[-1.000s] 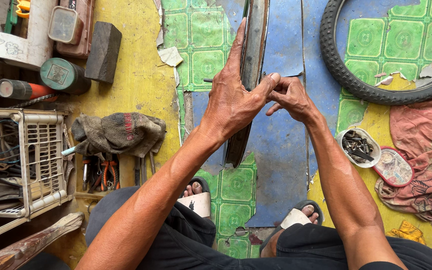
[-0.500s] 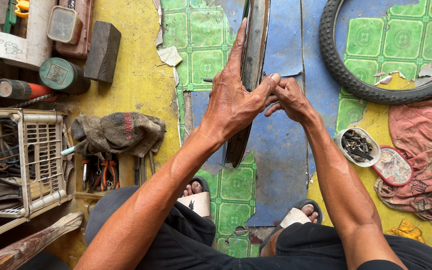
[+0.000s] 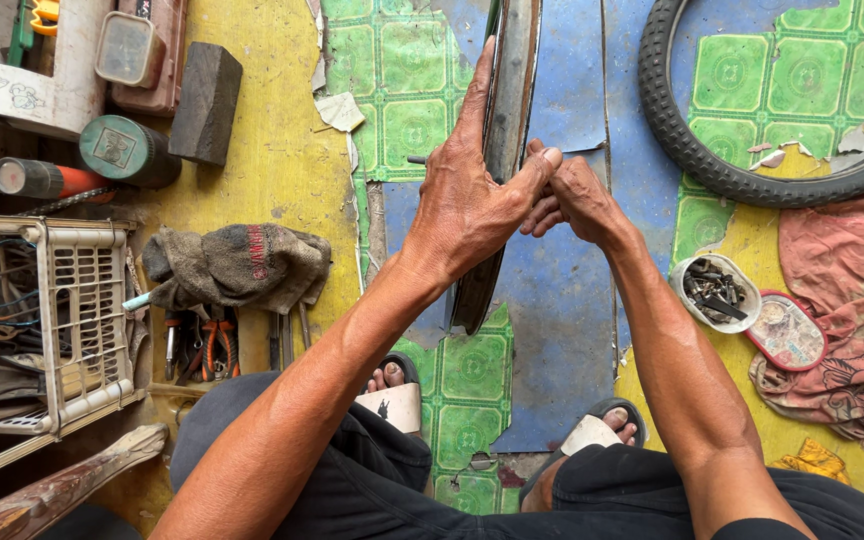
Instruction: The person sits on the floor of a bicycle repair shop holding a wheel rim on their lap. They handle a freewheel cog and small hardware, work around the rim edge by hand, then lift the wheel and fit the tire onto the rim, pressing it into place.
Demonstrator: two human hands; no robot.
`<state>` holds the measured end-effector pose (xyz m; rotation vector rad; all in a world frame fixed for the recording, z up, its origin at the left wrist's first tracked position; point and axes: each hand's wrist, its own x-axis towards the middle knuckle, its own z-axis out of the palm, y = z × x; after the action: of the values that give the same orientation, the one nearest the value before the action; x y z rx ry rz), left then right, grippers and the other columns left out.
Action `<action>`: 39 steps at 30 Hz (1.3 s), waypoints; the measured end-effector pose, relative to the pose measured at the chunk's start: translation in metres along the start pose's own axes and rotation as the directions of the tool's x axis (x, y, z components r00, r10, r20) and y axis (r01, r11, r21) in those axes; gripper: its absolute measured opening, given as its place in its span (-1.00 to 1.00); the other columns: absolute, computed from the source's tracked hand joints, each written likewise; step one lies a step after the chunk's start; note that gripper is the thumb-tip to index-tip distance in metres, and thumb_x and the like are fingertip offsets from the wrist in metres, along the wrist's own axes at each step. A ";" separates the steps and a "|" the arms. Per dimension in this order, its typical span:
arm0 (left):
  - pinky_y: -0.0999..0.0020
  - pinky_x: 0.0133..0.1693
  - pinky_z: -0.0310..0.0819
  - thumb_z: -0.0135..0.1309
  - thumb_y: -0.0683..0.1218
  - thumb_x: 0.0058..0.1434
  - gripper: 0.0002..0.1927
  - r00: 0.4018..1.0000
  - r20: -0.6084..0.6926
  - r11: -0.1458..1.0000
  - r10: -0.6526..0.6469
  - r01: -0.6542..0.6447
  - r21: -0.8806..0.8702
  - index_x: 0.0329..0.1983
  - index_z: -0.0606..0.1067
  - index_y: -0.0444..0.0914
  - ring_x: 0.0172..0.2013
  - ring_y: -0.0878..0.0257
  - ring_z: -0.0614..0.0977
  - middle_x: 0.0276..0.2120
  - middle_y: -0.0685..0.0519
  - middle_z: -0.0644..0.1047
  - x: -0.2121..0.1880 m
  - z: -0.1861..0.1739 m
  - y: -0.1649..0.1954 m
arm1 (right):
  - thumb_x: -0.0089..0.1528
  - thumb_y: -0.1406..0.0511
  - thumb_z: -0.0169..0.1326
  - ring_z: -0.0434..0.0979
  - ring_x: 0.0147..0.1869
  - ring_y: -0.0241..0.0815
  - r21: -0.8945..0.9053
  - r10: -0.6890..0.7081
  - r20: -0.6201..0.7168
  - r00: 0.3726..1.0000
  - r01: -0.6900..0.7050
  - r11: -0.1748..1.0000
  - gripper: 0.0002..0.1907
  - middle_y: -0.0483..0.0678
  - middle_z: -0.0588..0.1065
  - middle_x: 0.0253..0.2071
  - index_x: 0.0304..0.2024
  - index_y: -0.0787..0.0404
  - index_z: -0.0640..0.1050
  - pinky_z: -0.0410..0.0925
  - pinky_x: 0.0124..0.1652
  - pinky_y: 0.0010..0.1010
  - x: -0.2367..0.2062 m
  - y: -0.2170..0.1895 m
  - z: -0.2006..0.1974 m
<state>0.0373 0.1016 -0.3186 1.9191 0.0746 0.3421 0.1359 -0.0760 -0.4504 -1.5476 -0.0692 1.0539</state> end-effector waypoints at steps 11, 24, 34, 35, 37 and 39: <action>0.12 0.28 0.51 0.27 0.01 0.28 0.03 1.000 0.010 1.000 -0.013 0.013 -0.013 0.63 -0.12 -0.16 0.22 -0.08 0.65 0.29 -0.28 0.50 0.000 0.000 0.001 | 0.26 -0.26 -0.13 0.65 -0.41 -0.18 -0.028 -0.004 -0.024 1.000 0.003 1.000 -0.25 0.05 0.58 -0.31 -0.14 0.30 0.49 0.52 -0.56 -0.40 -0.003 -0.008 0.005; 0.13 0.24 0.55 0.28 0.01 0.28 0.02 1.000 -0.013 1.000 -0.015 0.015 0.016 0.63 -0.09 -0.16 0.17 -0.05 0.68 0.25 -0.26 0.53 0.002 -0.002 -0.003 | 0.36 0.00 0.05 0.63 -0.21 -0.27 0.066 -0.139 0.044 0.989 0.135 0.989 -0.52 -0.02 0.57 -0.12 0.02 0.29 0.52 0.57 -0.44 -0.44 0.004 0.007 -0.008; 0.13 0.22 0.56 0.28 0.00 0.29 0.02 1.000 -0.020 1.000 -0.004 0.004 0.017 0.62 -0.10 -0.19 0.13 -0.04 0.70 0.24 -0.27 0.53 0.004 -0.002 -0.004 | 0.28 0.06 0.17 0.66 -0.16 -0.20 0.046 -0.186 -0.019 0.982 0.187 0.981 -0.56 -0.02 0.57 -0.12 0.03 0.24 0.55 0.58 -0.44 -0.41 -0.005 -0.002 -0.001; 0.13 0.22 0.56 0.29 0.00 0.29 0.02 1.000 -0.021 1.000 -0.004 0.004 0.020 0.62 -0.09 -0.18 0.13 -0.04 0.70 0.24 -0.27 0.53 0.004 -0.002 -0.004 | 0.27 0.06 0.17 0.66 -0.17 -0.19 0.048 -0.187 -0.022 0.982 0.188 0.981 -0.55 -0.02 0.57 -0.12 0.04 0.24 0.54 0.58 -0.44 -0.41 -0.005 -0.002 -0.001; 0.13 0.22 0.56 0.29 0.00 0.28 0.02 1.000 -0.021 1.000 -0.007 0.008 0.028 0.62 -0.09 -0.18 0.12 -0.04 0.70 0.24 -0.27 0.53 0.002 -0.002 -0.005 | 0.26 0.06 0.18 0.65 -0.17 -0.19 0.048 -0.192 -0.023 0.981 0.193 0.980 -0.53 -0.02 0.57 -0.12 0.06 0.23 0.54 0.58 -0.44 -0.41 -0.005 -0.001 -0.001; 0.14 0.22 0.57 0.28 -0.01 0.28 0.02 1.000 -0.021 1.000 -0.014 0.014 0.011 0.62 -0.09 -0.18 0.12 -0.03 0.71 0.23 -0.26 0.54 0.003 -0.002 -0.005 | 0.25 0.05 0.19 0.67 -0.17 -0.19 0.040 -0.203 -0.024 0.979 0.203 0.978 -0.51 -0.01 0.57 -0.11 0.08 0.24 0.53 0.59 -0.43 -0.40 -0.003 0.001 -0.002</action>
<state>0.0398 0.1056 -0.3223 1.9254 0.1044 0.3535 0.1350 -0.0801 -0.4494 -1.4787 -0.1862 0.8728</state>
